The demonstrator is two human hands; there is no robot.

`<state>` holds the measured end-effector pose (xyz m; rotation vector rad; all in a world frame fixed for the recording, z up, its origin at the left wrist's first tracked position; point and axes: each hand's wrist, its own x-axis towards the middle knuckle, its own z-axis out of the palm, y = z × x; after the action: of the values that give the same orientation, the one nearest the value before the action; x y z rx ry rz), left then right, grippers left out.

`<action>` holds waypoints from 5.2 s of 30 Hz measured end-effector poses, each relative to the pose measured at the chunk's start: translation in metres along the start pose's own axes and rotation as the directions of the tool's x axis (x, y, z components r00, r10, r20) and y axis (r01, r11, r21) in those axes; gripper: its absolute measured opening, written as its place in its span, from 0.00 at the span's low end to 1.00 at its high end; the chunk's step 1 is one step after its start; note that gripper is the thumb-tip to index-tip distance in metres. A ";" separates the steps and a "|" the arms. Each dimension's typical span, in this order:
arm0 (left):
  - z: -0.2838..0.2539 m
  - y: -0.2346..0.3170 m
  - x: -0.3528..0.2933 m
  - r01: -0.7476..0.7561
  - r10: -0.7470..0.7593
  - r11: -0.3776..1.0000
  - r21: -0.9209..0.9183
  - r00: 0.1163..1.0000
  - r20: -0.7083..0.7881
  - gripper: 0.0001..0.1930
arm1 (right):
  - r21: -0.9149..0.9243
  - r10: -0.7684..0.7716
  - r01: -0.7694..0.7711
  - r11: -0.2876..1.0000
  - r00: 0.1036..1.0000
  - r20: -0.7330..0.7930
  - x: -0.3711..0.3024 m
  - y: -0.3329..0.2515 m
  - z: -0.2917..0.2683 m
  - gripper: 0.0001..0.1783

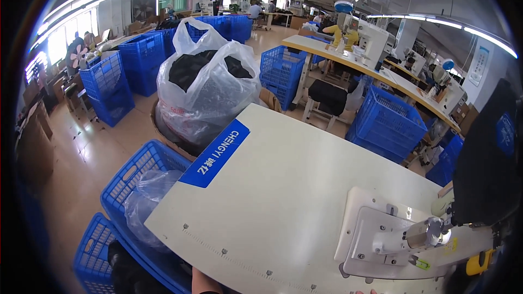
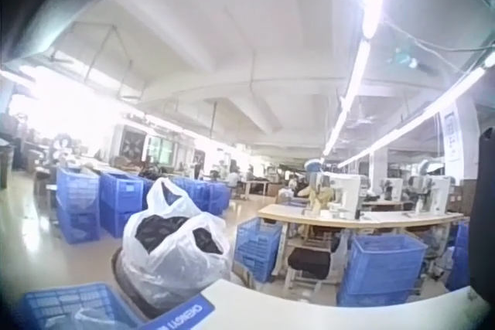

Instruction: Stitching various shoe components together using an industrial sewing machine.

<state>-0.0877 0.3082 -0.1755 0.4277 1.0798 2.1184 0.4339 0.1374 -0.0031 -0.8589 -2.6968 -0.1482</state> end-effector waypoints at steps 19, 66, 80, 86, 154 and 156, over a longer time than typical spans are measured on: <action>-0.118 0.074 -0.168 0.119 -0.150 0.982 -0.147 0.965 -0.217 0.16 | 0.207 0.132 -0.137 0.969 0.991 0.036 0.009 -0.002 -0.014 0.22; 0.208 0.045 -0.295 -0.064 0.138 0.990 -0.123 0.422 0.896 0.38 | 0.430 0.109 0.082 0.899 0.909 -0.401 -0.017 -0.024 -0.027 0.16; 0.224 0.065 -0.308 0.223 -0.084 0.939 -0.262 0.887 0.453 0.21 | 0.634 0.668 -0.523 0.570 0.744 0.013 -0.103 -0.018 -0.053 0.11; 0.241 0.075 -0.356 0.164 -0.154 0.986 0.025 0.844 0.514 0.28 | 0.749 0.804 -0.502 0.432 0.591 -0.068 -0.100 -0.018 -0.046 0.08; 0.233 0.021 -0.425 0.527 -0.493 0.830 0.184 0.537 0.685 0.36 | 0.757 0.715 -0.456 0.468 0.699 -0.021 -0.048 0.000 -0.043 0.33; 0.234 0.030 -0.433 0.457 -0.466 0.870 0.188 0.634 0.617 0.37 | 0.801 0.739 -0.432 0.414 0.673 -0.019 -0.046 -0.004 -0.042 0.28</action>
<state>0.3321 0.1171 -0.0009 0.7361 0.6836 1.3300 0.4778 0.1009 0.0215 -1.2632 -1.6253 0.8384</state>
